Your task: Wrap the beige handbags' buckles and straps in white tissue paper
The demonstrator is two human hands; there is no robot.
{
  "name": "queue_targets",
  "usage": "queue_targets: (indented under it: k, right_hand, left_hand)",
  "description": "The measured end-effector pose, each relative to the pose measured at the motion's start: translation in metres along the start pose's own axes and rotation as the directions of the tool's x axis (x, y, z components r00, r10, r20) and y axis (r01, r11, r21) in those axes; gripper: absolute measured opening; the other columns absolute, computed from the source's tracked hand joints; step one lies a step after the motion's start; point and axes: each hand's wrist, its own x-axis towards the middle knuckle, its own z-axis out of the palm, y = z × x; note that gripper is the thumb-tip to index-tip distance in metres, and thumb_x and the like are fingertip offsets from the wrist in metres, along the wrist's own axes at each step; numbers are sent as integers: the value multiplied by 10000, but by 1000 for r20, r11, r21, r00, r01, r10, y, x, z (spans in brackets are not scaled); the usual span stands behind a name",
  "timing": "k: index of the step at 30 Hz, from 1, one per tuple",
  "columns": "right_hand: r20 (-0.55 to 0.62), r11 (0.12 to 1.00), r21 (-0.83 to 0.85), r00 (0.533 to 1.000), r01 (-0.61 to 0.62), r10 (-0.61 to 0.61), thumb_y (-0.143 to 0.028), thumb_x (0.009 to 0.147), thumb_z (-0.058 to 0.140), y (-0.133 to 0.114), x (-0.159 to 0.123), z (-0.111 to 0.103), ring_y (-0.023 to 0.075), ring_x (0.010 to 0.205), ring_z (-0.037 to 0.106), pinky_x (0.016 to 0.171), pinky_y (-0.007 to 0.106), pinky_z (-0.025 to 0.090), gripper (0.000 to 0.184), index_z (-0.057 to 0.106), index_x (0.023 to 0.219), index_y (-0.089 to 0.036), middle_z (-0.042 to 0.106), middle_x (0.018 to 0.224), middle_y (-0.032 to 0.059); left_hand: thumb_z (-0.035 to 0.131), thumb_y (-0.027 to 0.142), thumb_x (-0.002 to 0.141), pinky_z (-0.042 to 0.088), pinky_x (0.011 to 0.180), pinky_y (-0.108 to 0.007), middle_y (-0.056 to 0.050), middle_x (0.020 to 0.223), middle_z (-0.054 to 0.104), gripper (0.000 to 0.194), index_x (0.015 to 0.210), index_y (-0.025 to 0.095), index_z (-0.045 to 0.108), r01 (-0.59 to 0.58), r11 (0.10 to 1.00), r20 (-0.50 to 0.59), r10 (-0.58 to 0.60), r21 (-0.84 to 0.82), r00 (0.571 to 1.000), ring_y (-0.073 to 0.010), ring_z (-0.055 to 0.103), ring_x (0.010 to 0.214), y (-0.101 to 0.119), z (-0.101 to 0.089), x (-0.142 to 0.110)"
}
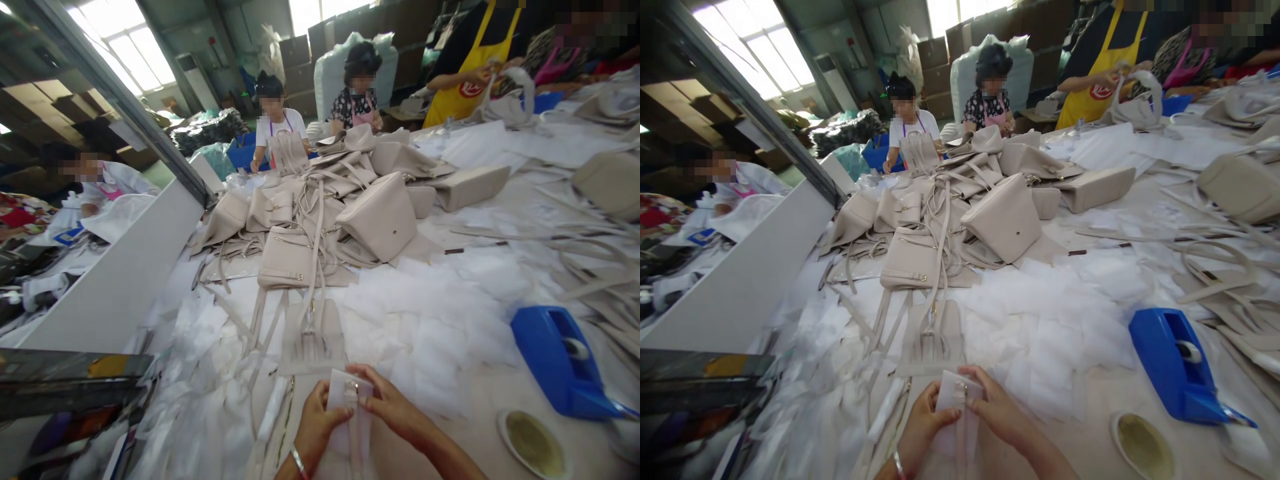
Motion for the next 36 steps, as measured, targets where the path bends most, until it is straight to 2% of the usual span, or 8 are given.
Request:
queue_targets:
  k: [2, 5, 8, 14, 19, 22, 29, 36]
  right_hand:
    - [-157, 996, -69, 987, -56, 44, -335, 774, 550, 7, -5, 6, 211, 983, 586, 850, 336, 472, 355, 465, 1096, -212, 600, 1074, 51]
    - [-393, 920, -377, 918, -110, -51, -405, 780, 565, 15, -15, 16, 199, 851, 575, 783, 332, 459, 249, 485, 937, -229, 578, 943, 30]
    - [-406, 854, -505, 908, -129, -103, -450, 805, 542, 18, -19, 23, 191, 802, 555, 742, 319, 440, 216, 517, 792, -235, 559, 858, 15]
    - [-347, 982, -159, 937, -98, 37, -477, 795, 545, 27, -1, 25, 214, 872, 583, 773, 315, 456, 291, 616, 814, -196, 615, 902, 39]
    - [-309, 989, 136, 947, -49, 89, -457, 768, 588, 25, 12, 23, 229, 881, 591, 806, 333, 450, 327, 643, 908, -166, 660, 883, 40]
    - [-319, 992, 121, 944, -42, 79, -457, 767, 590, 20, 14, 20, 229, 857, 593, 781, 336, 457, 328, 656, 917, -173, 658, 866, 43]
    - [-332, 998, 51, 943, 31, -12, -489, 752, 598, 20, 18, 14, 271, 1117, 508, 950, 386, 396, 319, 707, 863, -211, 597, 1165, 78]
    - [-386, 996, 85, 920, -37, 67, -471, 754, 606, 21, 16, 18, 211, 791, 574, 726, 304, 434, 314, 684, 870, -189, 661, 791, 20]
  left_hand:
    - [727, 187, 639, 486, 736, -323, -87, 947, 697, 365, 970, 137, 584, -4, 1000, -7, 4, 19, 1000, -237, 633, 829, 2, -2, 0]
    - [701, 190, 674, 478, 794, -328, -65, 960, 689, 318, 971, 154, 593, -11, 999, -41, 12, 42, 999, -233, 620, 877, 6, -1, -2]
    - [693, 218, 699, 478, 822, -343, -63, 951, 684, 288, 960, 160, 585, -23, 997, -58, 27, 70, 998, -238, 614, 894, 9, 4, -4]
    - [668, 238, 735, 445, 923, -389, -89, 1080, 666, 352, 1066, 169, 572, -44, 998, -1, 44, 45, 999, -268, 590, 1015, 5, 8, -1]
    - [647, 231, 724, 412, 970, -424, -107, 1151, 647, 443, 1153, 161, 559, 49, 998, 52, -47, -43, 998, -285, 573, 1059, 1, 7, 2]
    - [616, 190, 709, 426, 938, -407, -81, 1090, 671, 439, 1146, 170, 575, 97, 995, 52, -95, -34, 994, -272, 582, 1022, 5, 10, 4]
    - [524, 123, 596, 427, 689, -301, -17, 753, 674, 415, 988, 137, 660, 188, 982, 32, -188, 8, 982, -193, 562, 722, 11, 14, 14]
    - [496, 112, 550, 388, 602, -251, -2, 633, 619, 406, 915, 127, 673, 276, 957, 196, -255, -88, 947, -147, 513, 594, 16, 12, 19]
